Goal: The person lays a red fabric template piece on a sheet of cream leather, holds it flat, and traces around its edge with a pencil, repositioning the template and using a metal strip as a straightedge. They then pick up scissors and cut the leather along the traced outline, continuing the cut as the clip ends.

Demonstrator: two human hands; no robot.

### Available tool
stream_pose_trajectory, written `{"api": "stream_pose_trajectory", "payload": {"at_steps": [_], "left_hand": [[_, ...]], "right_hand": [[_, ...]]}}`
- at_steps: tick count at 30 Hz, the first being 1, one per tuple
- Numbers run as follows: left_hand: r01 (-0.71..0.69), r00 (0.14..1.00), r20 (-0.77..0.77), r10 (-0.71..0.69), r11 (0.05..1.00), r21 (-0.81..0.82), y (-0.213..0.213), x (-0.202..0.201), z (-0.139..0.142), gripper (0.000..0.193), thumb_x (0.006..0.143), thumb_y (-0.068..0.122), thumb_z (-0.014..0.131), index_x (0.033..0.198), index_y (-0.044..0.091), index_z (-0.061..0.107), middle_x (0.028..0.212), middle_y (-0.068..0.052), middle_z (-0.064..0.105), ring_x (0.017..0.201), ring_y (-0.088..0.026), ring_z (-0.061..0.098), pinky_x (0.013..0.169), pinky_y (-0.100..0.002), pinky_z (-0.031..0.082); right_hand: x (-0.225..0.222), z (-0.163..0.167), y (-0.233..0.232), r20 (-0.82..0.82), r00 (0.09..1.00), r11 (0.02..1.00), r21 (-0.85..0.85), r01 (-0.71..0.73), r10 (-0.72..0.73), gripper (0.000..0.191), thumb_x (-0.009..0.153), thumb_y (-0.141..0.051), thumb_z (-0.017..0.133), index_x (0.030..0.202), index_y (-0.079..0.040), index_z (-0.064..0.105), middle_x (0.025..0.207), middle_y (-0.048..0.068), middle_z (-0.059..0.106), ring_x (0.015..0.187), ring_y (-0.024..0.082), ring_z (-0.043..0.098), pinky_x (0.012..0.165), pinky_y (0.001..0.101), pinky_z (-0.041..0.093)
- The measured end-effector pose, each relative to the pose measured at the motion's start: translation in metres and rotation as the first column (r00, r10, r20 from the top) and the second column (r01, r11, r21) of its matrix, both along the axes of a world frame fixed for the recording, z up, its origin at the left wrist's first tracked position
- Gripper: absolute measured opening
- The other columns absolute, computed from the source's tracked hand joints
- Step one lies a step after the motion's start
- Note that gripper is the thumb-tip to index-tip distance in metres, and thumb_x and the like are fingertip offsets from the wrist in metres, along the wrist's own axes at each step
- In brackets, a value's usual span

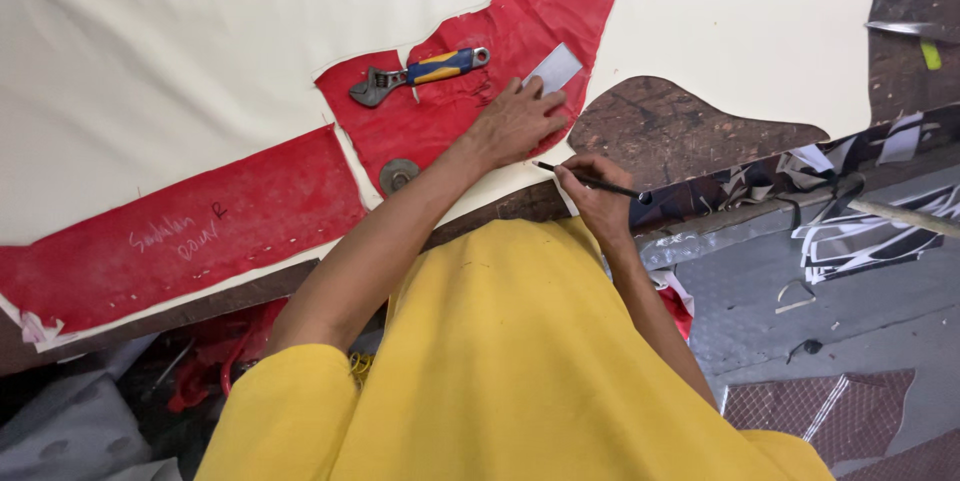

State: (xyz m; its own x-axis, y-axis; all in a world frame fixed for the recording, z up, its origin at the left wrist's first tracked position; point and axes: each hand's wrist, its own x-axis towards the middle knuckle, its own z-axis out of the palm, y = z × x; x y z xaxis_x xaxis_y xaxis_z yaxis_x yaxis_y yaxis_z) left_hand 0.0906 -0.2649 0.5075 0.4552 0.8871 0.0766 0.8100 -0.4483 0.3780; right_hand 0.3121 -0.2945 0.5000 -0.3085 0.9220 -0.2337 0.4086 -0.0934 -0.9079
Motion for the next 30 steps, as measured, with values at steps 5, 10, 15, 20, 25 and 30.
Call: {"api": "stream_pose_trajectory", "payload": {"at_steps": [5, 10, 15, 20, 25, 30], "left_hand": [[-0.015, 1.000, -0.021, 0.011, 0.979, -0.205, -0.030, -0.039, -0.003, 0.015, 0.088, 0.020, 0.066, 0.082, 0.021, 0.079, 0.102, -0.006, 0.063, 0.111, -0.026, 0.056, 0.096, -0.045, 0.044], [-0.036, 0.999, -0.037, 0.034, 0.997, -0.061, -0.044, -0.052, -0.009, 0.018, 0.085, 0.021, 0.067, 0.078, 0.028, 0.081, 0.095, -0.004, 0.064, 0.105, -0.028, 0.057, 0.096, -0.045, 0.044], [-0.043, 0.993, -0.113, 0.035, 0.997, -0.067, -0.045, -0.058, -0.010, 0.019, 0.085, 0.025, 0.067, 0.074, 0.029, 0.081, 0.097, -0.005, 0.064, 0.104, -0.028, 0.058, 0.093, -0.046, 0.045], [-0.056, 0.995, -0.090, 0.048, 0.995, -0.088, -0.044, -0.064, -0.009, 0.018, 0.085, 0.024, 0.068, 0.073, 0.030, 0.081, 0.097, -0.005, 0.064, 0.103, -0.028, 0.058, 0.093, -0.046, 0.045], [-0.063, 0.995, -0.079, 0.056, 0.994, -0.094, -0.042, -0.061, -0.010, 0.016, 0.083, 0.024, 0.069, 0.074, 0.029, 0.081, 0.096, -0.005, 0.064, 0.104, -0.029, 0.058, 0.090, -0.046, 0.045], [-0.070, 0.995, -0.070, 0.064, 0.994, -0.085, -0.041, -0.058, -0.010, 0.015, 0.082, 0.023, 0.071, 0.073, 0.029, 0.081, 0.095, -0.005, 0.065, 0.104, -0.030, 0.058, 0.091, -0.047, 0.045]], "right_hand": [[-0.016, -0.004, -0.003, -0.048, 0.993, 0.991, -0.075, -0.112, 0.109, 0.015, 0.088, -0.008, 0.080, 0.100, 0.001, 0.076, 0.092, 0.007, 0.077, 0.085, 0.010, 0.072, 0.078, 0.0243, 0.058], [-0.036, -0.005, -0.002, -0.034, 0.968, 0.966, -0.056, -0.250, 0.249, 0.015, 0.089, -0.008, 0.080, 0.101, 0.000, 0.076, 0.091, 0.007, 0.078, 0.084, 0.009, 0.073, 0.078, 0.0234, 0.059], [-0.054, 0.001, -0.005, -0.027, 0.970, 0.969, -0.038, -0.244, 0.244, 0.015, 0.089, -0.008, 0.080, 0.101, 0.000, 0.076, 0.088, 0.007, 0.078, 0.080, 0.008, 0.072, 0.074, 0.0234, 0.058], [-0.065, 0.009, -0.005, 0.024, 0.967, 0.967, 0.026, -0.253, 0.253, 0.014, 0.089, -0.008, 0.080, 0.100, 0.000, 0.077, 0.086, 0.007, 0.078, 0.077, 0.008, 0.071, 0.071, 0.0235, 0.058], [-0.065, 0.009, -0.003, 0.049, 0.968, 0.968, 0.040, -0.247, 0.245, 0.014, 0.088, -0.008, 0.080, 0.099, 0.000, 0.077, 0.084, 0.008, 0.078, 0.076, 0.008, 0.071, 0.069, 0.0235, 0.057], [-0.060, 0.007, 0.000, 0.052, 0.965, 0.960, 0.098, -0.261, 0.257, 0.012, 0.088, -0.007, 0.080, 0.098, 0.000, 0.077, 0.085, 0.009, 0.079, 0.077, 0.011, 0.075, 0.071, 0.0246, 0.059]]}}
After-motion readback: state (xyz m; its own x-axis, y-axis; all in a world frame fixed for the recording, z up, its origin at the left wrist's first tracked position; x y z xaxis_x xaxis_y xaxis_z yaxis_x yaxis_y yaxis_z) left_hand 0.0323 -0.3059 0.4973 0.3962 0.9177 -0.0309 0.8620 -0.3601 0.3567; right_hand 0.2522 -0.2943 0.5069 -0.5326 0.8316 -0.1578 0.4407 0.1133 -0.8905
